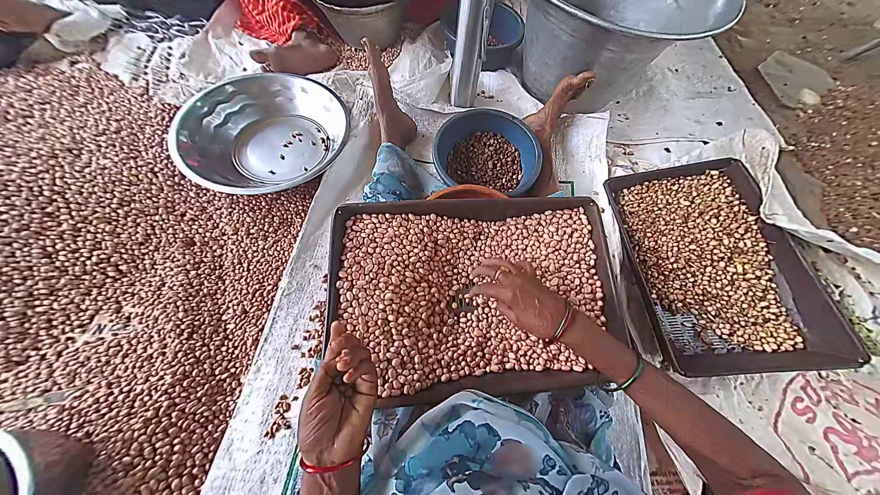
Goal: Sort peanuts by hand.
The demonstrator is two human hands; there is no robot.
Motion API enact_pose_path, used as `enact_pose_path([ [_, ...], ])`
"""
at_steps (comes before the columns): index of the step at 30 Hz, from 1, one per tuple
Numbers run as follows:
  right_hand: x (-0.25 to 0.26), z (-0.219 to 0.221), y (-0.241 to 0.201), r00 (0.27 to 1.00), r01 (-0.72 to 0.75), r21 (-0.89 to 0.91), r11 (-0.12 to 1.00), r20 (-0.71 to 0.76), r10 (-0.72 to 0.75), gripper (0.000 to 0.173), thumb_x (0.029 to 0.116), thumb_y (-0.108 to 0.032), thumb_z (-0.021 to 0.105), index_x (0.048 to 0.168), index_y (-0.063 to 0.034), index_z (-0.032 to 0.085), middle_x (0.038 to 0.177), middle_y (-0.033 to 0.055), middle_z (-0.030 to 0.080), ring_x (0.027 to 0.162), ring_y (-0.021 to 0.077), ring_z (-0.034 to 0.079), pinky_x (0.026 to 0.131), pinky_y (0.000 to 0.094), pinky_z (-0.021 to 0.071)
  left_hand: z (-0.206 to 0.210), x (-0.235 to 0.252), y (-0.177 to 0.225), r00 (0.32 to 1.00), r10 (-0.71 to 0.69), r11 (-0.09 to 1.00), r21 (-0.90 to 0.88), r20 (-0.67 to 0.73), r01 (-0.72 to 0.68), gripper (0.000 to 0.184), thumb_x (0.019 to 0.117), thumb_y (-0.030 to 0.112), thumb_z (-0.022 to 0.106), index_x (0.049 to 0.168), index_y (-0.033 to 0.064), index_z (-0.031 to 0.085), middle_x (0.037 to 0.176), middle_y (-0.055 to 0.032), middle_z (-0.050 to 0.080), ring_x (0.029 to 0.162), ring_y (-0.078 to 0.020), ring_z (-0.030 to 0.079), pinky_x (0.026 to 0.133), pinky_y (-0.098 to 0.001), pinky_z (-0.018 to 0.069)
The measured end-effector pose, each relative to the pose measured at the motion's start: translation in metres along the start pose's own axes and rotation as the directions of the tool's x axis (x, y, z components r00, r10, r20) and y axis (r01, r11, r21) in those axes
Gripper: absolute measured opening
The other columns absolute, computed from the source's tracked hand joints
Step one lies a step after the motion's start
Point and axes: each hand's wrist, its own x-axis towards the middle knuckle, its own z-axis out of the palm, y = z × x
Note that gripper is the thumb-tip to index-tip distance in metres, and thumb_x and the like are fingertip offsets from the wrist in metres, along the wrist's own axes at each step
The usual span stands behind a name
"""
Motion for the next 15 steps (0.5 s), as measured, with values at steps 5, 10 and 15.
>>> enact_pose_path([
  [5,-0.037,0.048,-0.022,0.932,0.232,0.166,0.958,0.244,-0.268,0.021,0.0960,0.002,0.057,0.099,-0.0045,0.077,0.111,0.0156,0.074,0.119,0.0406,0.063,0.095,0.0635,0.0437,0.003,-0.006,0.002,1.000,-0.001,1.000,-0.008,0.020,0.002,0.022,0.1018,0.001,0.042,0.115,0.0012,0.059,0.085,-0.0028,0.069,0.069,-0.0067,0.069,0.064,-0.0155,0.0577],
  [10,-0.053,-0.012,-0.001,0.895,-0.225,-0.195,0.955,0.346,0.282,0.029,0.0989,0.005,0.045,0.096,0.0026,0.074,0.105,0.0209,0.072,0.122,0.0426,0.058,0.104,0.0642,0.0316,-0.005,-0.012,0.016,0.998,0.060,0.998,0.022,-0.001,-0.060,0.022,0.1031,0.002,0.040,0.115,0.0023,0.058,0.084,-0.0016,0.068,0.067,-0.0061,0.069,0.061,-0.0153,0.0573],
  [15,-0.062,-0.027,0.022,0.939,-0.321,-0.218,0.922,-0.202,0.279,0.017,0.0917,0.003,0.065,0.097,-0.0023,0.079,0.095,0.0222,0.074,0.095,0.0444,0.070,0.086,0.0637,0.0465,-0.014,-0.015,0.018,0.996,0.085,0.996,0.025,-0.026,-0.084,0.026,0.1041,0.004,0.036,0.115,0.0019,0.060,0.083,-0.0009,0.069,0.066,-0.0053,0.069,0.060,-0.0147,0.0567],
])
